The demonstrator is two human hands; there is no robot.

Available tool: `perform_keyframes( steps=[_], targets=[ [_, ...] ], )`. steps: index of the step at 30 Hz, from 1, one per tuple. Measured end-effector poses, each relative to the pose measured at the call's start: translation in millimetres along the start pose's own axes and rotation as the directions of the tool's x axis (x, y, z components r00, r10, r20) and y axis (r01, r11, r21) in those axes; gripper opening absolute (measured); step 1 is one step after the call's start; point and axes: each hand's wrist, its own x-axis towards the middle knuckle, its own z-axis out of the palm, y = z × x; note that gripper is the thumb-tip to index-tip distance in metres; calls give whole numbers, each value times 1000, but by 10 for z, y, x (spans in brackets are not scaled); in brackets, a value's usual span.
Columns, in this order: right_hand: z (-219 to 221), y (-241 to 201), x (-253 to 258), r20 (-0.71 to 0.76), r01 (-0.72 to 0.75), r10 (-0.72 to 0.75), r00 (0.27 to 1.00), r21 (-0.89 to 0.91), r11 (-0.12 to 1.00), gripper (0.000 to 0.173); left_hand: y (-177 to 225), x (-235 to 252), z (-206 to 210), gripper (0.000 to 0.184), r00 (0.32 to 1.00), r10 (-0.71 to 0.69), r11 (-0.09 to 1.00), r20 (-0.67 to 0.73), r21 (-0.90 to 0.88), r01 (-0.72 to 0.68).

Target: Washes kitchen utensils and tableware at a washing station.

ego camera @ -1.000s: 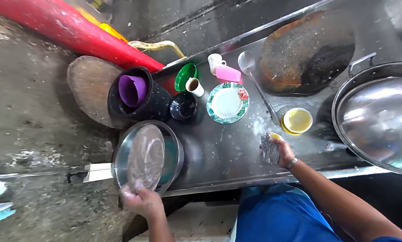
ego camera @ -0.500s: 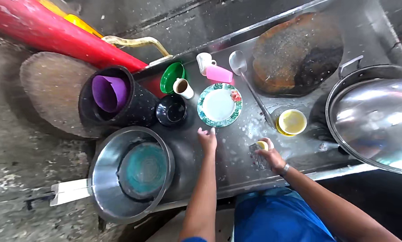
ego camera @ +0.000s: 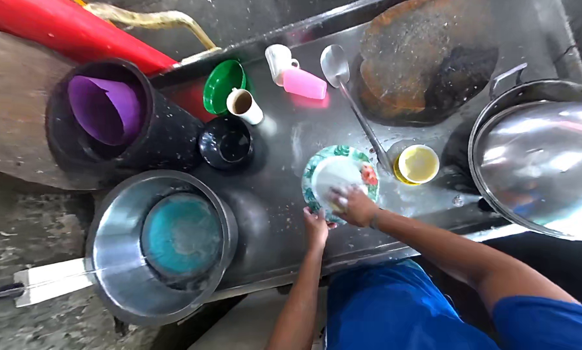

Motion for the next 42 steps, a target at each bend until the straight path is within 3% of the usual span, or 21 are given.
perform_keyframes(
  steps=[2,3,6,7,9,11,13,15,19,22,24,26,28,30,33,34,36,38,40,42],
  targets=[
    [131,246,329,84,171,-163,983,-98,980,60,-41,-79,-24,50,999,-11,1000,36,8,11],
    [47,358,525,43,141,-137,990,-120,983,60,-28,-91,-37,49,999,-21,1000,47,13,21],
    [-52,394,991,-140,-144,117,983,-201,969,66,-32,-62,8,50,998,-40,999,40,-11,41],
    [49,259,1020,-170,-111,78,982,-196,974,69,-34,-48,17,50,999,-34,999,31,-27,35],
    [247,7,913,-107,133,-149,983,-147,980,65,-30,-10,14,51,1000,-16,999,15,-49,17],
    [247,117,900,-24,252,-256,966,-110,961,61,-24,-3,4,48,1000,-23,999,19,-45,23],
    [81,328,1015,-119,90,-113,986,-183,979,56,-41,-5,1,48,999,-41,998,29,-50,42],
    [42,295,1088,-160,-41,6,987,-217,975,63,-30,8,0,48,998,-51,996,35,-77,53],
    [217,107,961,-15,249,-254,967,-142,958,67,14,1,-19,44,997,-38,990,60,-135,46],
    [102,276,1099,-138,7,-37,990,-212,977,61,13,-22,-37,46,994,-73,976,82,-198,88],
    [231,94,854,-147,49,-77,986,-182,982,63,9,-10,-39,40,992,-113,941,47,-315,122],
    [389,-31,276,12,198,-198,980,-124,972,66,13,49,-24,46,989,-145,933,15,-332,142],
    [331,169,-185,153,237,-218,964,-120,964,63,9,81,-14,43,995,-97,964,0,-248,94],
    [50,549,-241,96,118,-101,990,-202,972,60,47,70,10,56,996,-88,978,7,-187,87],
    [-295,768,420,-162,-255,216,963,-279,926,63,50,59,30,57,996,-89,981,4,-170,88],
    [-291,686,683,-237,-295,237,942,-252,922,65,69,62,37,53,996,-93,978,2,-188,92],
    [-22,282,918,-259,-186,135,956,-182,966,66,80,46,34,39,993,-120,958,-15,-263,112],
    [339,-107,597,-124,76,-88,988,-103,992,67,74,65,35,41,986,-159,941,-52,-311,135],
    [434,12,82,57,228,-224,973,-82,970,67,45,105,50,40,991,-119,949,-61,-300,95],
    [176,438,-246,122,218,-202,972,-128,968,61,6,81,47,45,995,-84,961,-49,-269,68]
  ],
)
